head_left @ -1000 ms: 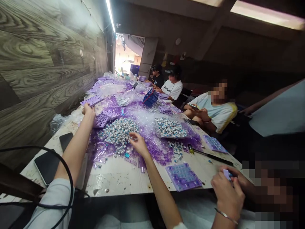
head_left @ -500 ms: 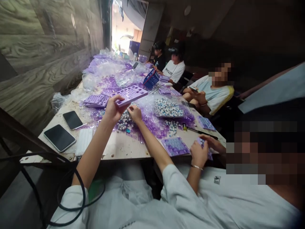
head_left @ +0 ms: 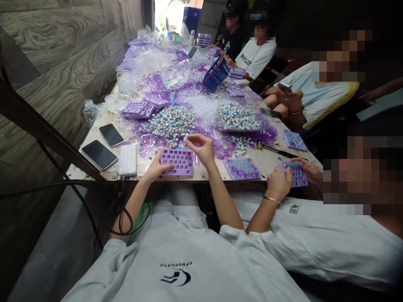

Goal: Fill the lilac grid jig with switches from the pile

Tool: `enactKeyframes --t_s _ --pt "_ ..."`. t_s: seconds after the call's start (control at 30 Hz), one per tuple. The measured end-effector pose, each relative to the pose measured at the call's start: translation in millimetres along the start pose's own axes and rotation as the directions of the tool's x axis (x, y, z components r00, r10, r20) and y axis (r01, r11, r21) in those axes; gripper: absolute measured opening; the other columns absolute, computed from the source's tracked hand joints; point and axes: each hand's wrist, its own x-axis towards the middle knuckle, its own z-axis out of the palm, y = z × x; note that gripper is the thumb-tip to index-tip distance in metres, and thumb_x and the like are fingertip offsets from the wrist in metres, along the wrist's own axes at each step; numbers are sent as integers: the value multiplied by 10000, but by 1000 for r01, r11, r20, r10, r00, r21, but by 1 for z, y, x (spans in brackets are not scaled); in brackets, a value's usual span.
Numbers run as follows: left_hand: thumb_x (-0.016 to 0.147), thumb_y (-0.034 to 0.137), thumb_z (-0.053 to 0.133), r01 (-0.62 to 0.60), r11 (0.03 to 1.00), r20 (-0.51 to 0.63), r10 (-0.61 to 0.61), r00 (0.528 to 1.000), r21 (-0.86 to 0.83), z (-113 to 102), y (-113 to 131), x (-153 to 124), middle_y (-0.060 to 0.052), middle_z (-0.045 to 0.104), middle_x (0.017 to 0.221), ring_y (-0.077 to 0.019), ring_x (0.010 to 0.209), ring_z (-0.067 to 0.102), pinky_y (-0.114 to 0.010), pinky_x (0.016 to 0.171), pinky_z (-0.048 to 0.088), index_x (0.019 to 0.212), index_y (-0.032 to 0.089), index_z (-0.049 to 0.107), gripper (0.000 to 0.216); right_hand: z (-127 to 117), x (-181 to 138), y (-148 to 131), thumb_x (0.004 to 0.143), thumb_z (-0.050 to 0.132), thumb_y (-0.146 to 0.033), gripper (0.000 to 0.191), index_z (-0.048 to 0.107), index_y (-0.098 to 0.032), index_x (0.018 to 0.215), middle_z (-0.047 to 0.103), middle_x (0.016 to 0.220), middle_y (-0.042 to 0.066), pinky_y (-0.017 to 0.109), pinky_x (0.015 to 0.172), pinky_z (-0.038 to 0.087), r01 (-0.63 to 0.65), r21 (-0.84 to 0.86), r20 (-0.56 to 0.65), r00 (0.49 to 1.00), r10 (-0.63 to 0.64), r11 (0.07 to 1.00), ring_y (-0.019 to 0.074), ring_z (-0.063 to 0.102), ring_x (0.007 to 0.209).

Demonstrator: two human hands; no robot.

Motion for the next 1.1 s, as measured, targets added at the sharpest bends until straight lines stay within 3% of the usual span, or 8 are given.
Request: enactKeyframes --t_s 0.07,0.17,0.37,0.5,0.7,0.83,1.0,1.1 --pt "584 207 806 -41 998 25 40 999 37 0 -8 2 -52 649 1184 -255 1128 615 -366 971 487 1212 224 562 673 19 -21 -9 801 747 -430 248 747 -207 909 737 880 37 306 752 568 37 -51 173 985 -28 998 169 676 769" --pt "601 238 802 -55 996 16 54 998 70 1 -17 3 -52 646 1155 -253 1084 627 -356 934 499 1221 214 559 665 41 -37 -12 848 714 -384 194 759 -222 944 730 939 45 323 824 545 100 -111 273 960 -67 989 187 675 864" --pt "601 240 768 -87 993 -11 88 996 82 1 -24 -1 -55 649 1153 -264 1076 614 -350 914 499 1223 204 568 655 49 -45 -6 897 673 -293 142 760 -235 992 693 962 60 340 886 511 178 -221 245 962 -122 959 210 650 942" --pt "683 276 617 -87 996 -17 87 996 1 -2 -30 1 -36 675 1090 -252 1051 610 -324 850 508 1127 210 631 449 47 -49 -10 908 656 -240 136 757 -244 999 680 973 62 349 897 501 227 -293 303 944 -135 929 220 633 960" --pt "788 474 617 -73 996 -56 70 996 -58 -1 -36 6 -44 703 989 -240 978 636 -316 823 508 1028 180 693 387 49 -51 -14 899 634 -166 159 761 -243 956 666 929 69 362 850 496 276 -409 349 928 -131 869 237 607 920" --pt "780 584 686 -11 996 -42 7 999 -89 2 -31 4 -38 720 938 -204 849 652 -289 739 505 1083 177 702 508 49 -56 -10 906 622 -172 185 767 -248 993 675 949 64 357 866 495 204 -363 288 953 -98 909 232 620 929" --pt "749 623 714 68 996 -57 -71 996 -52 3 -25 -1 11 643 679 -139 583 565 -252 535 428 961 198 723 476 47 -62 -3 902 623 -194 221 760 -254 1065 675 966 60 352 891 505 168 -253 241 965 -106 953 226 633 965" --pt "728 635 720 64 998 -86 -65 994 -15 2 -25 0 12 629 653 -143 551 545 -262 510 409 922 207 729 470 47 -63 -3 896 630 -186 236 749 -259 1086 673 987 52 334 901 507 156 -211 233 967 -105 965 209 634 976"
